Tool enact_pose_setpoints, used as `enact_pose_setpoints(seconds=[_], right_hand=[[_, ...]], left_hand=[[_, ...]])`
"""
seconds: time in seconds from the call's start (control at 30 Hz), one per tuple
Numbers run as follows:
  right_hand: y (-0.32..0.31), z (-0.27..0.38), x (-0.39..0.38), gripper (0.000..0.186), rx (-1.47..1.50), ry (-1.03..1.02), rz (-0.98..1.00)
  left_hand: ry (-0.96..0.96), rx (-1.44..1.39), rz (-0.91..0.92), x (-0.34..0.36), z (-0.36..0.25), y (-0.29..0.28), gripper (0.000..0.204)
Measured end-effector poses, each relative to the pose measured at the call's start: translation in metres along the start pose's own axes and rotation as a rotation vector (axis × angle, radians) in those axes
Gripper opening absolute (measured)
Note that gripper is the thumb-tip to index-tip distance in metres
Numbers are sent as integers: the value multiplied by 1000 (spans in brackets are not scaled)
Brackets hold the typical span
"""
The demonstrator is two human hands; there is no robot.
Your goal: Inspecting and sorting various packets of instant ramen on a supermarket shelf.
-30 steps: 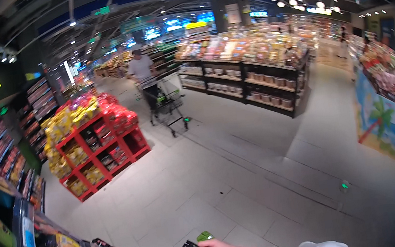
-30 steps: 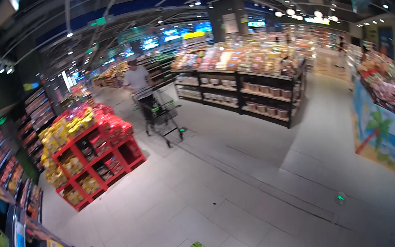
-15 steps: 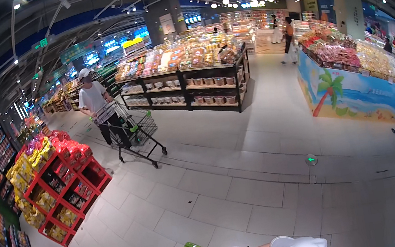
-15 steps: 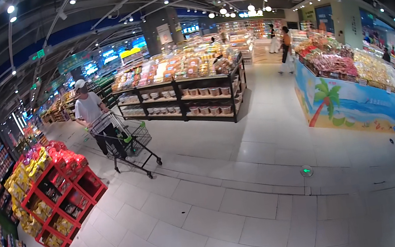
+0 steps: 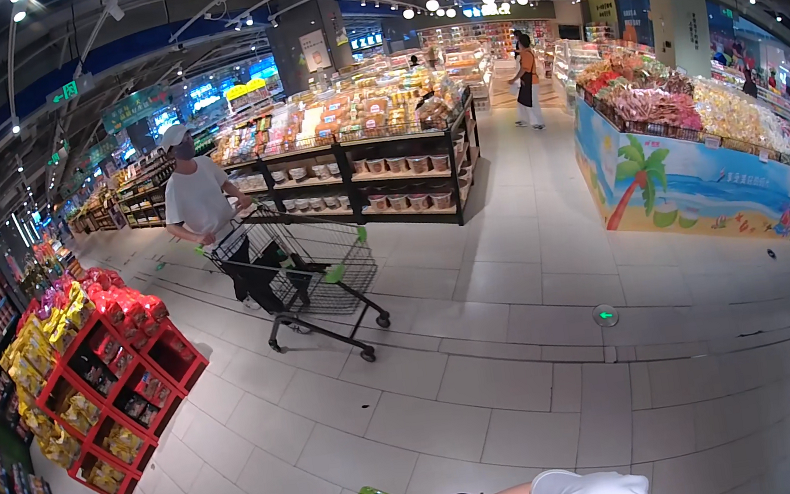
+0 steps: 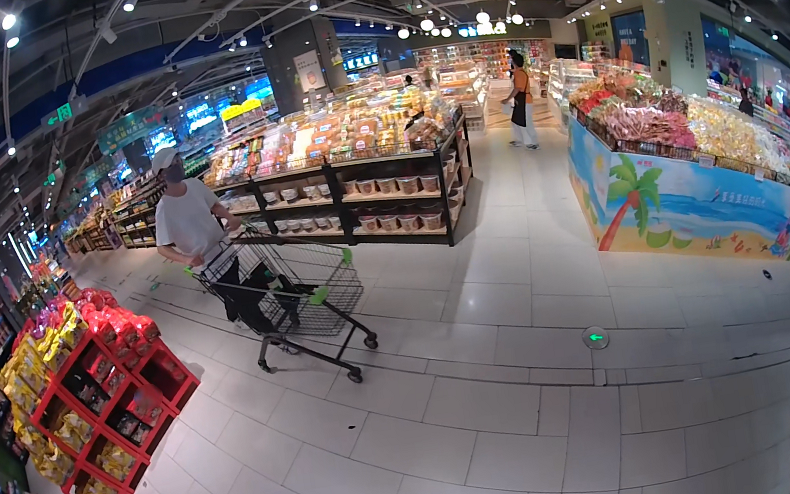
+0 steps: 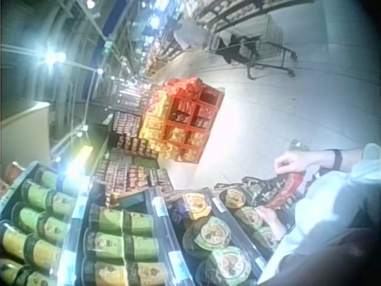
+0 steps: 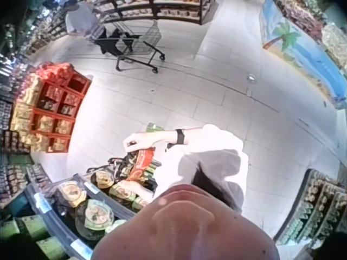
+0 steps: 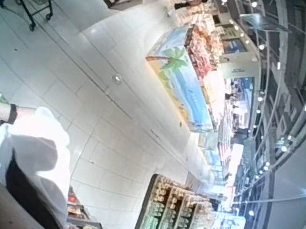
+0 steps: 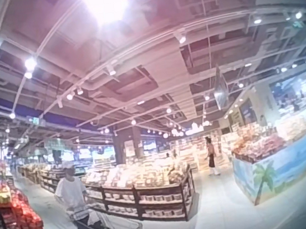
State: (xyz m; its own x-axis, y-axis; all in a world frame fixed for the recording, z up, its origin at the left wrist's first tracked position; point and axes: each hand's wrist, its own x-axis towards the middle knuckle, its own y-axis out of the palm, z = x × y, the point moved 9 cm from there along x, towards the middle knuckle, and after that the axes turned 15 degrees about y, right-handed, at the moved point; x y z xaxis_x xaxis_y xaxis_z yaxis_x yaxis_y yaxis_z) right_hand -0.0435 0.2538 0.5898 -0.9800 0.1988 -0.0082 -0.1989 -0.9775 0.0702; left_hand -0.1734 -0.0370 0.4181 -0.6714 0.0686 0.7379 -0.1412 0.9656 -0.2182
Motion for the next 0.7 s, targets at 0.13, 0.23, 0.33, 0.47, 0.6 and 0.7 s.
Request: enact_pose_setpoints(seconds=[0.13,0.23,0.33,0.47,0.6,0.7], right_hand=[[12,0,-2,21,-48,-17,24],[-3,-9,2,21,-38,-40,-86],[-9,-20,15,22,-11,-41,-150],[-18,-30,25,21,-43,-124,-124],[-13,-26,16,22,133,102,-53],[-10,-45,11,25,286,106,-6]], left_hand=[[107,46,-51,-21,51,-10,32],[7,61,13,4,6,4,30],[-79,63,54,45,-62,14,35],[118,-81,35,78,-124,37,24],[3,-199,86,85,-128,51,20],[-130,-297,124,85,-128,64,17]])
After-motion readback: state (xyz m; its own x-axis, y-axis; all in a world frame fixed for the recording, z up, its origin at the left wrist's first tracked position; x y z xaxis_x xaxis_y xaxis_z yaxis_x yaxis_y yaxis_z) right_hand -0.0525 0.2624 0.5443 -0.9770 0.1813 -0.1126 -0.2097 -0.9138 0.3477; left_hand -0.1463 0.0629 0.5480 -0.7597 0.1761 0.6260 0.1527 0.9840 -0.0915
